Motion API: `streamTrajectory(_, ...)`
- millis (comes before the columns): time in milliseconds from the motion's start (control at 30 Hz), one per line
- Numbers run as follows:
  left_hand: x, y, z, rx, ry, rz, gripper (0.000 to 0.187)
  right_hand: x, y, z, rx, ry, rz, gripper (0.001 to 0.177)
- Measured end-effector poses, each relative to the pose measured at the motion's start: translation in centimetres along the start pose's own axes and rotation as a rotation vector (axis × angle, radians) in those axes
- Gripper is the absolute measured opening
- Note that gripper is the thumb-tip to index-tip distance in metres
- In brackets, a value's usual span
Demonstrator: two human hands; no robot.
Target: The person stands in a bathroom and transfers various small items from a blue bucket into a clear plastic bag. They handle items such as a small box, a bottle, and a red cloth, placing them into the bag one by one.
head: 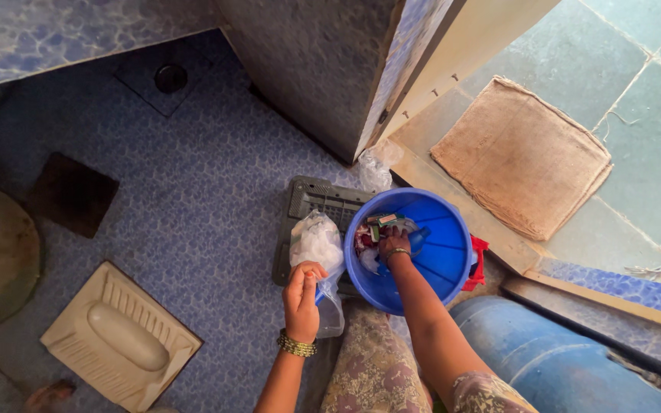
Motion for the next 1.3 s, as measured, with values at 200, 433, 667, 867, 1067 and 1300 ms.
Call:
streamTrajectory(200,-0.2,1.0,-0.2,-0.03,-0.011,0.028,0.028,1.0,-0.4,-0.6,-0.077,0.152,0.047,0.043)
streamTrajectory(433,-0.1,1.6,-0.6,-0.001,-0.002,0.029,0.029,1.7,-0.6,-0.9,-0.082,0.094,0.08,0.039)
streamTrajectory(667,0.3,1.4,-0.6,0.079,-0.016,-0.002,0.033,1.2,-0.6,-0.2,-0.007,0.128,0.1,0.037)
streamTrajectory(867,0.0,1.1,-0.9,0.026,-0.03,0.003,0.029,-0.6,-1.0,1.1,0.127,-0.013,0.132,0.036)
streamTrajectory(1067,-0.7,1.4,-1.0,0.06,-0.034,-0.002,0.03,-0.4,-0.8,-0.1,0.114,0.046,0.143,0.042)
streamTrajectory(1300,-0.9,2.2,-1.0,0.055,-0.036,-0.009,0.029,1.2,0.3,-1.3,0.221,-0.023,0.132,0.055)
Point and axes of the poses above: each hand's wrist, its own x-axis towards the middle knuckle, its own z-axis out of the back of the hand, y = z × x, the point moved 1 cm from there along x, towards the middle knuckle, and after that the axes turned 3 degrees about x, right-handed, at the moved point
